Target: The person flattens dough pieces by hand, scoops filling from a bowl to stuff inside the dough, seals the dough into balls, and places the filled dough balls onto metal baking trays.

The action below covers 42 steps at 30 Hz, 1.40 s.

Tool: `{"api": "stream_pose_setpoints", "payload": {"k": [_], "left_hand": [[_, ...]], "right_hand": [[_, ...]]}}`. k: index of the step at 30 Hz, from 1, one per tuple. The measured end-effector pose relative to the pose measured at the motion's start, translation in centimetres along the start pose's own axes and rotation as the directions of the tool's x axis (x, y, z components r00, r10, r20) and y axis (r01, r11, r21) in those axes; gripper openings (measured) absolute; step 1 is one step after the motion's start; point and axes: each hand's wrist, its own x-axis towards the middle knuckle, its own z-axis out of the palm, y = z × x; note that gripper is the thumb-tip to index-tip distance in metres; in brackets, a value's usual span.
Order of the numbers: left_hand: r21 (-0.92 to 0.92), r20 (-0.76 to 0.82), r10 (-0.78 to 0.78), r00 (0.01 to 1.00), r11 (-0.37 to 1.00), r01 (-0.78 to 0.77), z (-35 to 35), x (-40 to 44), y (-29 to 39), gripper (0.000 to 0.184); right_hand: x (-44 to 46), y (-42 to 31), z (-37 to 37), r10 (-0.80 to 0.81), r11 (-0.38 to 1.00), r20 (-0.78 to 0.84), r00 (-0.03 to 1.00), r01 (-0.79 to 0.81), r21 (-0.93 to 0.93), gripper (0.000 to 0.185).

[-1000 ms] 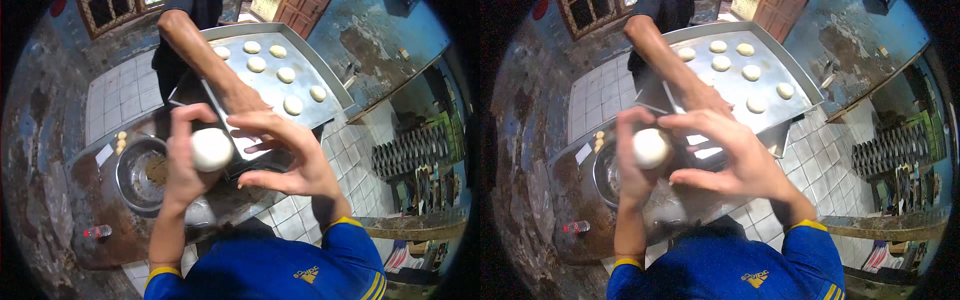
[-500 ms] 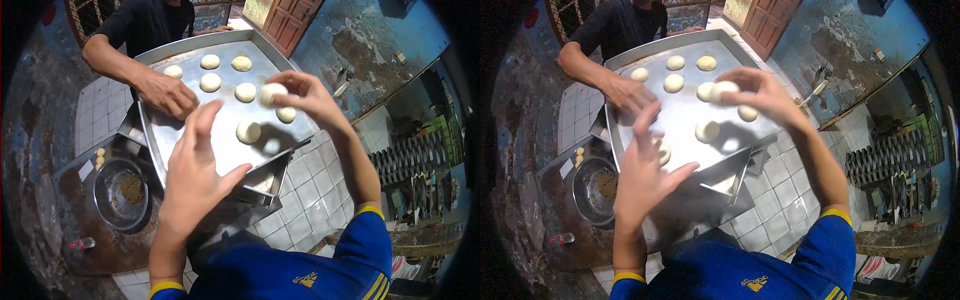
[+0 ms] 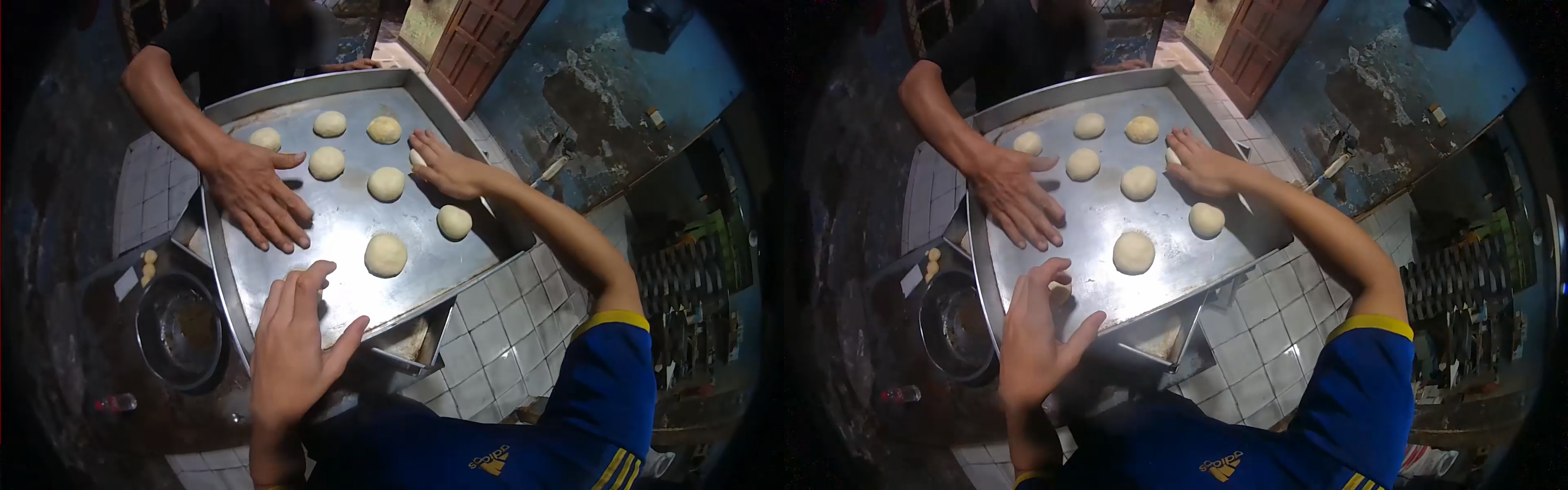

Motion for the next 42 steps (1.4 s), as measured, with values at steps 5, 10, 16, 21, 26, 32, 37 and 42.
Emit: {"api": "stream_pose_setpoints", "payload": {"k": [5,10,16,21,26,32,37,42], "left_hand": [[0.039,-0.007,0.015,1.000,0.999,-0.015,-0.3,-0.5,0.2,0.066],[-0.038,-0.033,0.015,0.999,0.999,-0.017,-0.5,-0.7,0.3,0.064],[-0.133,-0.042,0.032,0.999,0.990,-0.037,-1.2,-1.1,0.2,0.055],[-0.193,0.017,0.101,0.995,0.976,-0.096,-1.3,-1.6,0.1,0.048],[-0.067,0.171,0.230,0.958,0.973,-0.222,-1.3,-1.6,1.3,0.033],[0.368,0.141,0.301,0.943,0.868,-0.332,0.3,-2.7,2.1,0.012],[0.472,0.053,0.356,0.933,0.814,-0.338,-2.6,-0.7,4.5,0.010],[0.457,-0.068,0.425,0.903,0.817,-0.350,-6.2,2.8,6.6,0.016]], "right_hand": [[2.0,2.4,-6.2,0.158,0.658,0.114,0.981,-0.191,0.728,0.074],[0.4,-2.1,0.0,0.121,0.992,0.018,0.993,-0.120,-0.034,0.081],[-3.4,-6.2,-6.6,-0.019,0.799,-0.008,1.000,0.020,0.601,0.072],[-11.0,-15.4,-7.9,-0.119,0.525,-0.205,0.971,0.237,0.818,0.041],[-16.4,-17.8,-8.2,-0.011,0.409,-0.216,0.976,0.202,0.890,0.019],[-20.6,-17.9,-6.4,-0.106,0.646,-0.136,0.985,0.172,0.743,0.015],[-20.1,-17.8,-0.6,-0.279,0.910,-0.289,0.916,0.348,0.223,0.021],[-15.4,-13.0,4.4,-0.050,0.995,-0.188,0.981,0.065,0.076,0.036]]}}
